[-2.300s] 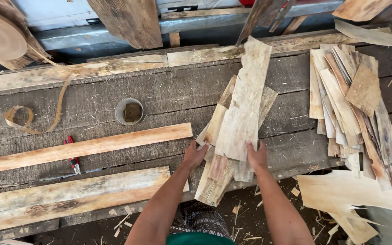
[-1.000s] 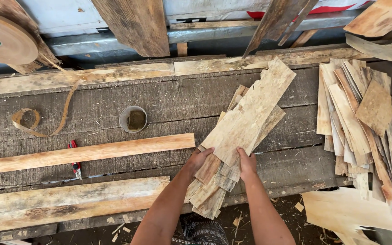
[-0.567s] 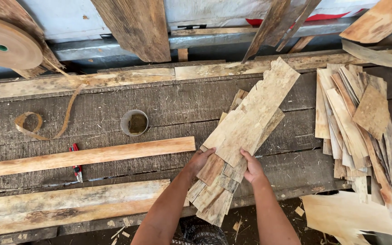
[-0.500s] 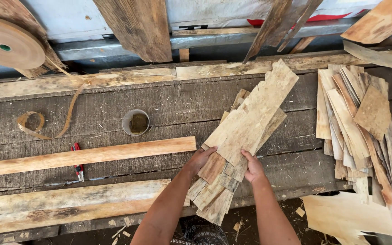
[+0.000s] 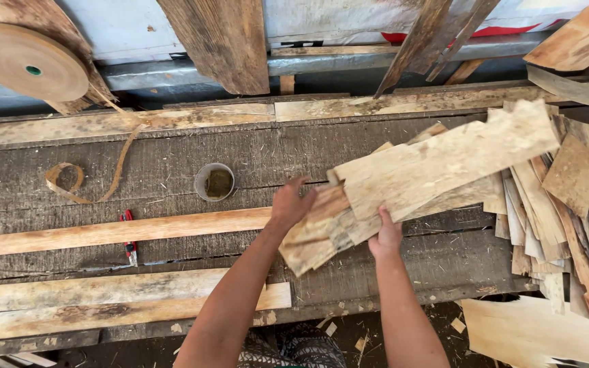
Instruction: Apply adhesive tape to the edges of wood veneer strips using a manual dispenser and utility knife.
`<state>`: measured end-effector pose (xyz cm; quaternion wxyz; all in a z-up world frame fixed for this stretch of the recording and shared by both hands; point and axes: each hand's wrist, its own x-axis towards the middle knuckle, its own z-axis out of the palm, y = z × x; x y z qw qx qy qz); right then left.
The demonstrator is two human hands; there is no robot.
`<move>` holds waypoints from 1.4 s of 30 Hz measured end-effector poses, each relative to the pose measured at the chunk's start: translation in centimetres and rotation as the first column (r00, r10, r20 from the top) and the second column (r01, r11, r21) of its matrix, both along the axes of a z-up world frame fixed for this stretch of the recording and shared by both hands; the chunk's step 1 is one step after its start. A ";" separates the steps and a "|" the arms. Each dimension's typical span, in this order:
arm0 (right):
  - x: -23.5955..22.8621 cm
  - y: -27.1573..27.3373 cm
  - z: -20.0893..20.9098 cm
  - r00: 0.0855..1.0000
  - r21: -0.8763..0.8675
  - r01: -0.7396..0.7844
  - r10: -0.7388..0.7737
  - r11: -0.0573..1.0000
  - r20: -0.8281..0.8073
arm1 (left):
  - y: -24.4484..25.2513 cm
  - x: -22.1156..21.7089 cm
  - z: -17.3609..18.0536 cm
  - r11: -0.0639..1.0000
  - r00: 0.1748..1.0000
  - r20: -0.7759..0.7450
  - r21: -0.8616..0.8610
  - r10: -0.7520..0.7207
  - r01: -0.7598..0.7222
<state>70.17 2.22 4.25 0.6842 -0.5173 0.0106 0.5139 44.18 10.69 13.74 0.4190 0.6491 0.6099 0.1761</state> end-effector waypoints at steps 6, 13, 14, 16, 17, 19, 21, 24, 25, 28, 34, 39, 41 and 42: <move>1.9 5.2 -0.7 0.949 -0.104 0.272 -0.285 0.957 -0.135 | -1.7 -4.0 -2.6 0.729 0.976 0.078 0.653 0.205 -0.206; 3.8 7.1 -10.1 0.960 -0.056 0.173 -0.181 0.983 -0.212 | -7.4 -8.2 -8.7 0.865 0.986 0.080 0.474 0.145 -0.165; 3.8 7.0 -10.6 0.983 -0.175 0.074 -0.101 0.982 -0.153 | -8.5 -8.8 -8.2 0.938 0.991 0.055 0.320 0.121 -0.132; 3.0 6.2 -10.1 0.994 -0.296 -0.020 -0.012 0.955 -0.107 | -10.5 -10.5 -8.4 0.983 0.995 0.033 0.155 0.091 -0.095; 2.4 5.7 -9.0 0.996 -0.395 -0.083 0.074 0.915 -0.040 | -11.4 -11.3 -9.3 0.989 0.999 -0.044 0.150 0.024 -0.017; 1.8 4.6 -8.6 0.984 -0.491 -0.143 0.176 0.859 0.021 | -13.0 -13.2 -10.1 0.989 0.992 -0.118 0.140 -0.034 0.050; 1.7 3.6 -10.1 0.970 -0.579 -0.175 0.241 0.797 0.039 | -14.4 -15.5 -10.1 0.991 0.965 -0.250 0.087 -0.076 0.101; 0.9 0.9 -12.3 0.901 -0.539 -0.231 0.388 0.810 0.197 | -16.4 -19.5 -11.6 0.979 0.947 -0.311 0.154 -0.080 0.133; -0.2 0.1 -12.3 0.898 -0.539 -0.235 0.393 0.809 0.199 | -17.0 -20.9 -11.9 0.980 0.948 -0.309 0.155 -0.074 0.126; -3.9 -2.6 -11.7 0.784 -0.465 -0.279 0.479 0.840 0.395 | -19.2 -24.9 -12.0 0.996 0.918 -0.390 0.032 -0.065 0.084; -16.4 -6.1 -5.2 0.098 -0.575 -0.579 0.749 0.578 0.655 | -20.9 -29.7 -10.7 0.991 0.813 -0.567 -0.046 -0.131 0.128; -26.1 -8.5 -2.3 -0.603 -0.731 -0.634 0.430 0.252 0.671 | -20.8 -30.3 -12.1 0.973 0.762 -0.617 -0.033 -0.199 0.227; -29.3 -9.3 1.1 -0.663 -0.785 -0.593 0.444 0.179 0.602 | -21.1 -30.4 -12.8 0.973 0.767 -0.609 -0.033 -0.202 0.230; -31.0 -9.7 2.8 -0.717 -0.831 -0.545 0.455 0.108 0.529 | -21.1 -30.5 -13.1 0.971 0.770 -0.603 -0.032 -0.208 0.237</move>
